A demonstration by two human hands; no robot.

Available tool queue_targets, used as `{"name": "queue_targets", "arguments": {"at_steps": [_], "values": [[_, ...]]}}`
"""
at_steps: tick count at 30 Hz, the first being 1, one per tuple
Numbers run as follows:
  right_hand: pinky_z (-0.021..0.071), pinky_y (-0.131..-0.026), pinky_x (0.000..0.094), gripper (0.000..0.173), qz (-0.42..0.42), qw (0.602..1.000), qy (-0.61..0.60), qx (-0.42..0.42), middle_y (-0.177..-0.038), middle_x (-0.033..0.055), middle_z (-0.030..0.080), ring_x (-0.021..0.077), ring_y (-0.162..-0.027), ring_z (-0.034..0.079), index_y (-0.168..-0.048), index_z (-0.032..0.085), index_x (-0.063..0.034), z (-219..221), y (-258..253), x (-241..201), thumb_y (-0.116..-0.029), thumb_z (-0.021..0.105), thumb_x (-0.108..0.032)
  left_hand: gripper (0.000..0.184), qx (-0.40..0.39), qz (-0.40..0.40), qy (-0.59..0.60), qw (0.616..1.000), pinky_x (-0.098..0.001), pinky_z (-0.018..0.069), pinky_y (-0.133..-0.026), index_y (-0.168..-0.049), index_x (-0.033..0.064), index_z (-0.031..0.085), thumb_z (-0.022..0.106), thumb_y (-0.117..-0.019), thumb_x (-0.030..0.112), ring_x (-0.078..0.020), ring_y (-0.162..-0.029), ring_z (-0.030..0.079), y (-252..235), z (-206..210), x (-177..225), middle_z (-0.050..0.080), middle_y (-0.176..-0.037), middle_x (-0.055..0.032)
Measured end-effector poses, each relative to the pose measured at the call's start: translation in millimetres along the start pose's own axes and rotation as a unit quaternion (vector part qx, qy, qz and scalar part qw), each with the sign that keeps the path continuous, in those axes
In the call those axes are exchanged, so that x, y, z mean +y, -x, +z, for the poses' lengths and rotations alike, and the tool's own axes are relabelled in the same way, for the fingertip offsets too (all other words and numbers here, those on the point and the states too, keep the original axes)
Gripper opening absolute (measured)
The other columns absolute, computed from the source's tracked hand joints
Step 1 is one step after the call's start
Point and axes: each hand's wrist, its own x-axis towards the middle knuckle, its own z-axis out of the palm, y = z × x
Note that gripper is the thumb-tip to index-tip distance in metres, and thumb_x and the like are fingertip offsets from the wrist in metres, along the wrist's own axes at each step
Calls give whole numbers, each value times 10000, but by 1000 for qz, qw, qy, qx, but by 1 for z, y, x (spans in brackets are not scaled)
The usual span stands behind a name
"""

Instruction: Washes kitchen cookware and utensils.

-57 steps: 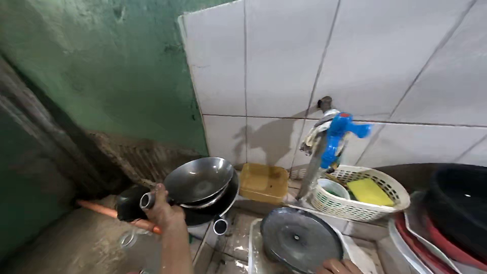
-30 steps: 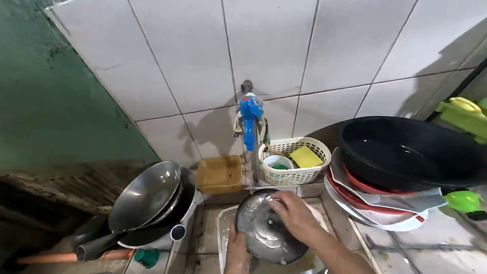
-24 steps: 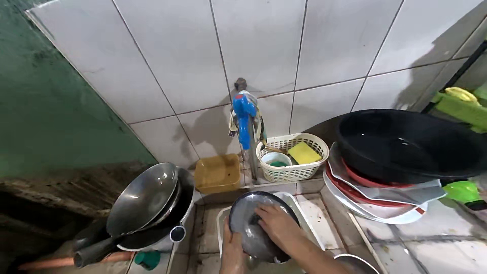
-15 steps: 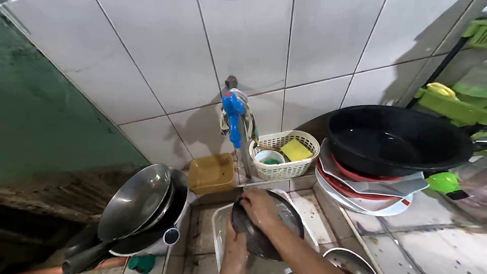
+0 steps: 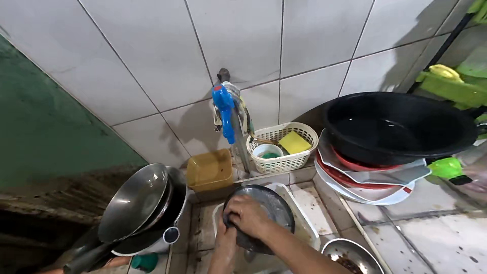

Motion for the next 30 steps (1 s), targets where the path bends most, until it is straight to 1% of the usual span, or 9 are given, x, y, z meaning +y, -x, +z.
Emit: {"name": "queue_targets", "arguments": {"at_steps": [2,5,9,13,17,20,24,26,30], "values": [[461,-1092,489,227,-29,1000,-2,11,-1345,116,646,308,-1278,578,-1121,765,-84,1,-1,0,-1017,582,-170,740,-1,13,-25,1000,-421,555,-898,-1609,100,182,442,-927,-16,-235,-1202,590,0,-4,4,451,-1489,-198],[502,-1048,546,236,141,984,35,104,-1429,165,586,364,-1278,588,-1177,731,-43,-23,-20,13,-1013,592,-141,860,-2,73,-59,996,-416,531,-996,-1631,113,117,478,-859,0,-220,-1366,489,12,2,1,304,-1615,-182],[533,-928,593,248,304,946,10,107,-1179,203,688,404,-1145,651,-1209,662,-59,-42,-37,22,-1039,560,-208,903,-16,79,-21,996,-432,575,-940,-1638,154,37,590,-925,184,-249,-1348,514,23,7,-2,297,-1615,-179],[533,-990,539,191,3,996,69,50,-1167,119,716,340,-1160,644,-1133,731,-70,-22,-12,11,-1004,606,-133,614,-66,-50,40,996,-442,586,-873,-1617,126,117,356,-1066,252,-262,-1124,650,19,-13,14,535,-1398,-196],[525,-965,534,212,-223,972,74,-23,-1245,79,712,333,-1145,650,-1116,716,-77,2,0,-15,-1021,526,-78,675,-38,7,53,998,-369,601,-805,-1474,13,337,496,-822,-61,-168,-967,682,0,-33,5,640,-1163,-134],[525,-996,534,261,-54,996,54,52,-1244,82,715,331,-1180,642,-1210,715,-96,-6,-13,-9,-1040,522,-140,915,-35,36,9,999,-389,547,-939,-1606,62,140,503,-773,-43,-197,-1232,571,5,-25,10,438,-1498,-187],[523,-962,576,263,270,949,52,155,-1279,175,659,403,-1222,602,-1247,673,-84,-30,-39,13,-1039,560,-198,986,-32,91,-20,995,-340,528,-993,-1618,67,43,527,-763,-22,-176,-1340,504,9,-6,6,332,-1581,-195],[530,-959,560,251,219,960,51,167,-1271,145,666,387,-1204,605,-1226,687,-83,-22,-30,11,-1029,569,-184,980,-40,65,-20,997,-370,549,-963,-1621,85,59,524,-763,-12,-188,-1313,529,7,-4,5,355,-1570,-183],[507,-1020,522,268,-87,995,41,23,-1404,27,649,314,-1237,615,-1215,723,-89,-4,-5,-9,-1028,537,-137,898,-47,26,-48,997,-433,565,-917,-1605,80,148,514,-792,-25,-228,-1227,581,-4,-19,9,446,-1486,-190]]}}
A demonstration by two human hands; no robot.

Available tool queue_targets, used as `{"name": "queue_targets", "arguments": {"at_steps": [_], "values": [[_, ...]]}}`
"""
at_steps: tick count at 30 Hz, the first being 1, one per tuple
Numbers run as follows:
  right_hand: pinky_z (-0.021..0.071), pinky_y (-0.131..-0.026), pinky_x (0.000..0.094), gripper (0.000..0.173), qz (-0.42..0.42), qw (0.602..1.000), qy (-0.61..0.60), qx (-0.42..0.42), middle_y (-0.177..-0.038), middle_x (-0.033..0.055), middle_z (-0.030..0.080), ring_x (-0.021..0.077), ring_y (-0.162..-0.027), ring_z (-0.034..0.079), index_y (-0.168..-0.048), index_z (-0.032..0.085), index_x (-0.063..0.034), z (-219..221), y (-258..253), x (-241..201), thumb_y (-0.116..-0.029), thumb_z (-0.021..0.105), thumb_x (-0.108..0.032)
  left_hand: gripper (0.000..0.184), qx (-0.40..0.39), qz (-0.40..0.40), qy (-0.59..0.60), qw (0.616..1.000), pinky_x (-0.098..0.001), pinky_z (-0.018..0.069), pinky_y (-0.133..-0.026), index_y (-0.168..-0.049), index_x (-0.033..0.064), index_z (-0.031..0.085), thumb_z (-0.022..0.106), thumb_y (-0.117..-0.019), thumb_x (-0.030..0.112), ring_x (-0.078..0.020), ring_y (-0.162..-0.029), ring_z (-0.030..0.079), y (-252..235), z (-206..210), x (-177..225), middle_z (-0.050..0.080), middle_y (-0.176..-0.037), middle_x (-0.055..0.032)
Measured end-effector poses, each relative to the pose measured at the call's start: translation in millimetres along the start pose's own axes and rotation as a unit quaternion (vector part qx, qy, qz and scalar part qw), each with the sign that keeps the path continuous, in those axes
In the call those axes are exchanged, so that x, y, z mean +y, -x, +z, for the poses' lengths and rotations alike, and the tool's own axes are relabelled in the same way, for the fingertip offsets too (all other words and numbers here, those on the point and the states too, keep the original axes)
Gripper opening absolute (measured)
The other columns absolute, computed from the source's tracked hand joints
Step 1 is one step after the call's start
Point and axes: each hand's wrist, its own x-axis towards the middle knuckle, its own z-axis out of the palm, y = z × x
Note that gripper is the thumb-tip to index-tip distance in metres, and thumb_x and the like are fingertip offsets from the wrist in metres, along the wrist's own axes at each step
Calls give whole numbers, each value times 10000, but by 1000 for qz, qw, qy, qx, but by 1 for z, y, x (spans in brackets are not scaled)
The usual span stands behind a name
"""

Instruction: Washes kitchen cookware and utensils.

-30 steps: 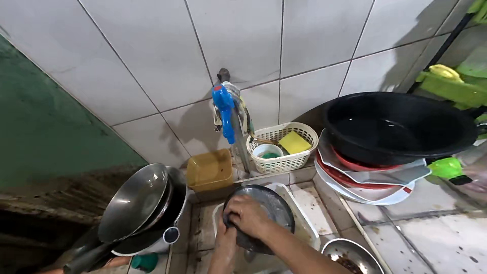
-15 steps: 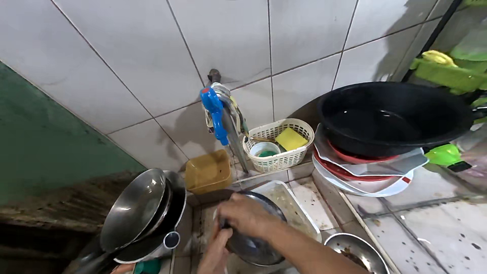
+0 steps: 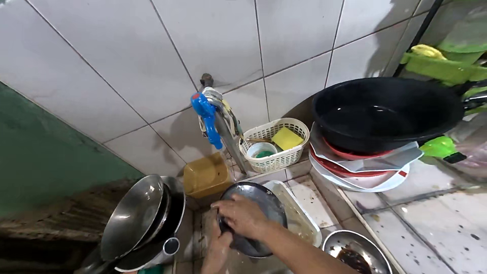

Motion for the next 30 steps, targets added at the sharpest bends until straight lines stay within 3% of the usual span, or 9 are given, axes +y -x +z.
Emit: {"name": "queue_targets", "arguments": {"at_steps": [2,6,8,10,13,18,22,26,30], "values": [[501,-1017,540,296,10,1000,-14,-15,-1400,39,650,331,-1237,611,-1284,693,-99,-5,-3,0,-1039,531,-133,919,-1,18,-28,999,-420,564,-921,-1608,69,141,516,-774,-17,-220,-1246,571,-1,-1,2,425,-1507,-194],[531,-938,609,295,346,931,-55,101,-1216,187,691,395,-1168,649,-1293,660,-104,-32,-34,32,-1051,534,-217,966,35,133,-58,989,-347,434,-1117,-1611,5,31,560,-803,-7,-205,-1434,408,15,20,-1,268,-1612,-239],[532,-921,607,285,414,901,-77,107,-1181,205,694,394,-1129,671,-1273,634,-89,-38,-42,43,-1054,534,-241,1003,24,140,-33,989,-328,411,-1143,-1615,18,-6,632,-847,104,-200,-1449,391,18,24,-7,255,-1616,-242],[536,-937,574,254,343,932,-41,110,-1180,177,694,378,-1149,654,-1232,660,-71,-37,-35,37,-1048,546,-203,939,-6,84,-4,996,-331,509,-1056,-1605,15,47,650,-913,213,-167,-1340,515,23,15,-7,385,-1536,-206],[559,-927,539,182,73,988,53,123,-1124,116,730,348,-1102,668,-1128,737,-81,-21,-18,19,-992,626,-130,597,8,-25,42,999,-353,598,-847,-1510,-13,282,511,-977,128,-156,-1021,673,24,0,13,607,-1241,-154],[535,-932,535,210,-184,982,49,-2,-1301,49,699,333,-1137,655,-1132,723,-86,4,-1,-16,-995,570,-41,562,23,21,98,995,-347,614,-714,-1339,-3,385,484,-792,-84,-133,-841,698,2,-20,1,669,-1002,-74],[558,-909,559,253,64,994,19,81,-1171,101,726,351,-1105,669,-1218,712,-142,-4,-15,-6,-1036,537,-152,1002,11,30,63,998,-394,581,-886,-1621,111,20,526,-769,-38,-196,-1208,596,9,-3,-1,405,-1516,-184],[539,-934,581,254,373,920,5,121,-1250,170,677,391,-1205,629,-1247,666,-113,-36,-36,28,-1042,541,-198,1049,39,92,15,995,-365,521,-1020,-1623,100,1,570,-748,2,-185,-1372,480,14,16,-7,289,-1607,-183],[562,-921,527,183,230,940,32,249,-1260,180,659,381,-1157,638,-1102,738,-50,-6,-21,28,-960,654,-131,1037,37,38,76,996,-390,542,-976,-1629,137,-18,532,-768,-40,-209,-1327,515,12,26,-4,298,-1596,-189]]}}
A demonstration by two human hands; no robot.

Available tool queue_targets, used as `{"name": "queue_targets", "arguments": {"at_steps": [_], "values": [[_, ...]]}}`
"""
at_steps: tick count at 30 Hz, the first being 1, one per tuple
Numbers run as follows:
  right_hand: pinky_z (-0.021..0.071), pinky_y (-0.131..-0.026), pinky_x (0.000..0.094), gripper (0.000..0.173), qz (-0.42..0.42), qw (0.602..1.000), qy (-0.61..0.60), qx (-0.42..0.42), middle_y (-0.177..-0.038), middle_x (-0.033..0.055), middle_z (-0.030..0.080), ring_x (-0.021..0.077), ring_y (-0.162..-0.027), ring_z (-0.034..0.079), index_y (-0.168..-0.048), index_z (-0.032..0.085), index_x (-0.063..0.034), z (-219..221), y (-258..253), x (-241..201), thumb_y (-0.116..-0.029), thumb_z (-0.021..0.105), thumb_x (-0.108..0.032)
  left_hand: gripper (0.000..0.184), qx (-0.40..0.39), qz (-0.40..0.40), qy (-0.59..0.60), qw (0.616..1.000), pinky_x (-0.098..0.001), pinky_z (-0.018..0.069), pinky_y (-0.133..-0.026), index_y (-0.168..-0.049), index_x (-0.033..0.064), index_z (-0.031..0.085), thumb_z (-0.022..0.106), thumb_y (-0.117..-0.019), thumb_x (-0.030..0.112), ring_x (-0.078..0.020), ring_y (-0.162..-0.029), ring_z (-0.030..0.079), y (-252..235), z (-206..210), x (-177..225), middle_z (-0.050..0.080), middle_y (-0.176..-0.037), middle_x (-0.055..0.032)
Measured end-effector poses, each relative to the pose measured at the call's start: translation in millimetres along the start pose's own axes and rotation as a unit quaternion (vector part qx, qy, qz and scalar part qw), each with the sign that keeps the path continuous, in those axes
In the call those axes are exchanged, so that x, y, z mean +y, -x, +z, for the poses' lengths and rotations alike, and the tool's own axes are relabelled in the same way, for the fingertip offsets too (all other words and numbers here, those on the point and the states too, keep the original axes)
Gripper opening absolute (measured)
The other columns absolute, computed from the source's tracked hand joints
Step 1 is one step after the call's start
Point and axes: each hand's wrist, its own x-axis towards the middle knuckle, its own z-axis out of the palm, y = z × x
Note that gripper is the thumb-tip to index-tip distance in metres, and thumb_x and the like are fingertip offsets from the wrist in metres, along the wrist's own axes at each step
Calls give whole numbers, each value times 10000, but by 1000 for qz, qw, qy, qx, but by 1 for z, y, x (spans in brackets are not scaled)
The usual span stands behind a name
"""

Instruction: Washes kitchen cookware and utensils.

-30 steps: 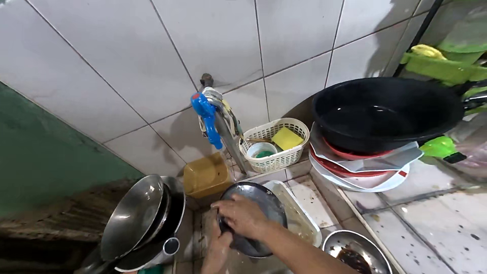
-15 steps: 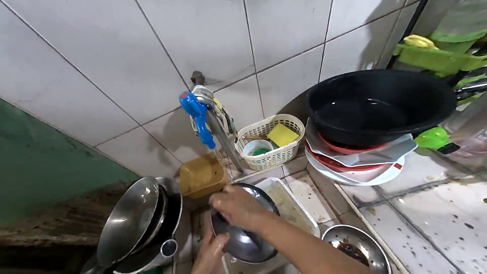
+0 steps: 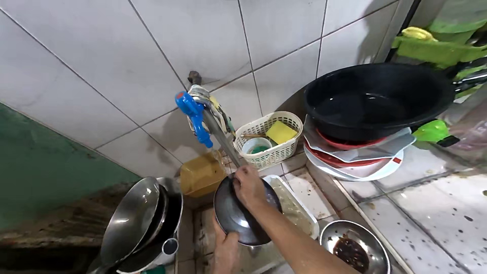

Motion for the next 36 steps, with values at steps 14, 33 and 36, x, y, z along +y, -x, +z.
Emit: {"name": "queue_targets", "arguments": {"at_steps": [14,33,36], "values": [[553,-950,522,207,-52,996,-9,-76,-1165,150,705,349,-1127,657,-1100,767,-86,3,19,17,-1004,632,-211,1024,37,15,43,998,-436,571,-912,-1626,159,48,505,-745,-90,-265,-1254,563,-15,-13,9,357,-1550,-206],[548,-967,505,243,-131,975,-123,-130,-1039,118,743,291,-1023,709,-1218,689,-49,-4,30,-11,-986,651,-111,928,-36,-64,-1,997,-380,586,-843,-1596,108,132,480,-762,-103,-199,-1134,625,-8,-7,15,486,-1427,-169],[516,-1013,537,280,32,994,-66,-86,-1240,227,653,395,-1184,624,-1271,692,-61,-11,-8,7,-1010,608,-118,1029,-28,-9,-33,999,-398,543,-981,-1625,130,25,534,-750,-51,-218,-1332,512,2,-1,5,307,-1595,-184]]}}
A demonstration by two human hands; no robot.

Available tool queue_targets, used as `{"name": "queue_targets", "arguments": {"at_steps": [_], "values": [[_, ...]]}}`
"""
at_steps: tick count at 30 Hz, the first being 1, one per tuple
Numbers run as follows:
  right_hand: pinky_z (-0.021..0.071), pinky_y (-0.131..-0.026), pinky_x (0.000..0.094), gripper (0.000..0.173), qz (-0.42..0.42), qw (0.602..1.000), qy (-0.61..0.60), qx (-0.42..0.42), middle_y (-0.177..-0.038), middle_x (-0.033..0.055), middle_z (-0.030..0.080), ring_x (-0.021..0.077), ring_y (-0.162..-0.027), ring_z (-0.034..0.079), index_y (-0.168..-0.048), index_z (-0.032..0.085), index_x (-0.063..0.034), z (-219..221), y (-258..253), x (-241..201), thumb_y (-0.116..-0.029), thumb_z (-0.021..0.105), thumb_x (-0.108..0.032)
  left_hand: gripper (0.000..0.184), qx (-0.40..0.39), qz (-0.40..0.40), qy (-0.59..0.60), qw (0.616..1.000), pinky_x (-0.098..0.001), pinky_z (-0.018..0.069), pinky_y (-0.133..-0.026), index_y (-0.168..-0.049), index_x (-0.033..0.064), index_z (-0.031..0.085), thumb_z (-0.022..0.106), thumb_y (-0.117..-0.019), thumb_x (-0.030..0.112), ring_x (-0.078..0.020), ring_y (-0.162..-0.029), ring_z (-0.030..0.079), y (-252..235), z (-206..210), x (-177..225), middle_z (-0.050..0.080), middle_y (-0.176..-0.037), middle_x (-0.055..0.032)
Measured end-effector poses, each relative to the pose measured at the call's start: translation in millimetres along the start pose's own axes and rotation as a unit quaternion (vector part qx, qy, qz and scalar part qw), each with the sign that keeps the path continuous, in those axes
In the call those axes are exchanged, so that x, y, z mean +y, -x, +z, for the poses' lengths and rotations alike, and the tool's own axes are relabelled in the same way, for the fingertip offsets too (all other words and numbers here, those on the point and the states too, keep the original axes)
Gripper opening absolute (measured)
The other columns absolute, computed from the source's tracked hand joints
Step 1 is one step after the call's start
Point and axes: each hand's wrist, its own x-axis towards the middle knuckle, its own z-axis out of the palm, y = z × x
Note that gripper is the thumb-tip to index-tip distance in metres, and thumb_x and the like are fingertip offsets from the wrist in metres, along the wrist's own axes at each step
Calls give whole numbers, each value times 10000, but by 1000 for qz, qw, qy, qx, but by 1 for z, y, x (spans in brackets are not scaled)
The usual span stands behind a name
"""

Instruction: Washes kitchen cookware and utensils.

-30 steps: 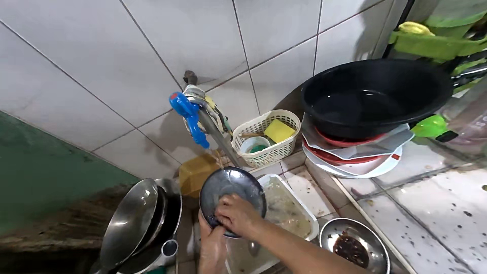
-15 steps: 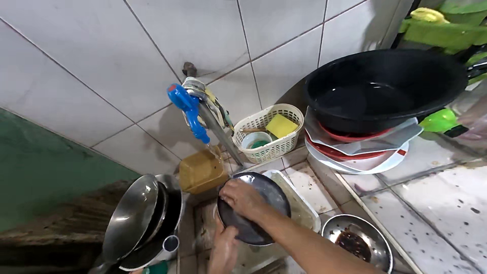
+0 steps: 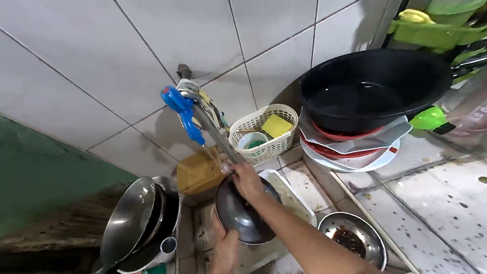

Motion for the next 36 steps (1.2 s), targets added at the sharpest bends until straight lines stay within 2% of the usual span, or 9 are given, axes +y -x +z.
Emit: {"name": "queue_targets", "arguments": {"at_steps": [5,13,14,17,20,26,30,33,36], "values": [[492,-1055,530,233,56,998,-5,-41,-1260,192,669,357,-1231,618,-1214,722,-77,-9,-23,7,-1020,601,-124,966,-33,-20,78,996,-372,554,-966,-1609,102,-24,607,-878,109,-198,-1256,569,6,-4,-14,394,-1510,-179],[455,-1102,489,278,-322,916,-35,-236,-1315,111,680,299,-1266,609,-1200,726,-74,29,44,-14,-1032,506,-50,313,-2,-72,131,989,-355,606,-689,-1105,11,550,475,-817,-88,-161,-781,699,-17,-36,-10,697,-887,-86],[439,-1117,492,294,-325,911,-50,-247,-1351,119,663,302,-1296,592,-1211,723,-68,32,46,-14,-1042,485,-42,320,8,-66,130,989,-358,605,-681,-1079,13,555,482,-788,-102,-161,-777,699,-17,-37,-13,701,-887,-85],[474,-1099,476,267,-284,948,-38,-141,-1266,115,703,300,-1240,627,-1177,752,-68,31,25,-4,-1031,531,-37,838,8,-87,85,993,-378,598,-799,-1561,61,204,457,-786,-133,-189,-1038,662,-4,-25,-5,556,-1313,-164],[483,-1077,520,263,-163,986,19,-6,-1265,176,687,370,-1238,616,-1206,751,-79,18,-10,16,-1005,583,-50,975,37,-51,83,995,-386,597,-818,-1617,126,52,461,-768,-126,-214,-1140,627,0,-16,-5,431,-1465,-195],[472,-1079,553,343,-31,996,21,84,-1339,240,610,408,-1270,575,-1290,664,-12,27,8,30,-989,658,-174,748,96,-40,101,989,-460,576,-862,-1625,179,122,451,-977,1,-298,-1169,606,-17,-10,-1,420,-1495,-214],[310,-1239,491,499,-95,979,-19,-182,-1578,151,455,301,-1487,399,-1540,462,-81,22,67,9,-1084,449,-282,594,85,-34,0,996,-462,560,-930,-1614,158,183,432,-1080,232,-277,-1217,597,-36,-14,3,482,-1470,-192],[310,-1225,542,480,-219,956,9,-193,-1539,134,517,310,-1473,429,-1478,544,-104,18,102,19,-1066,513,-349,588,89,-16,-72,993,-469,502,-1033,-1629,150,177,389,-1102,302,-266,-1323,531,-45,-22,14,426,-1545,-180],[536,-980,585,269,-306,950,62,-31,-1230,155,698,367,-1164,664,-1182,713,-108,2,111,37,-914,718,-129,526,39,-4,-110,993,-455,573,-931,-1595,179,300,363,-1102,352,-245,-1203,625,-41,-24,40,541,-1439,-148]]}}
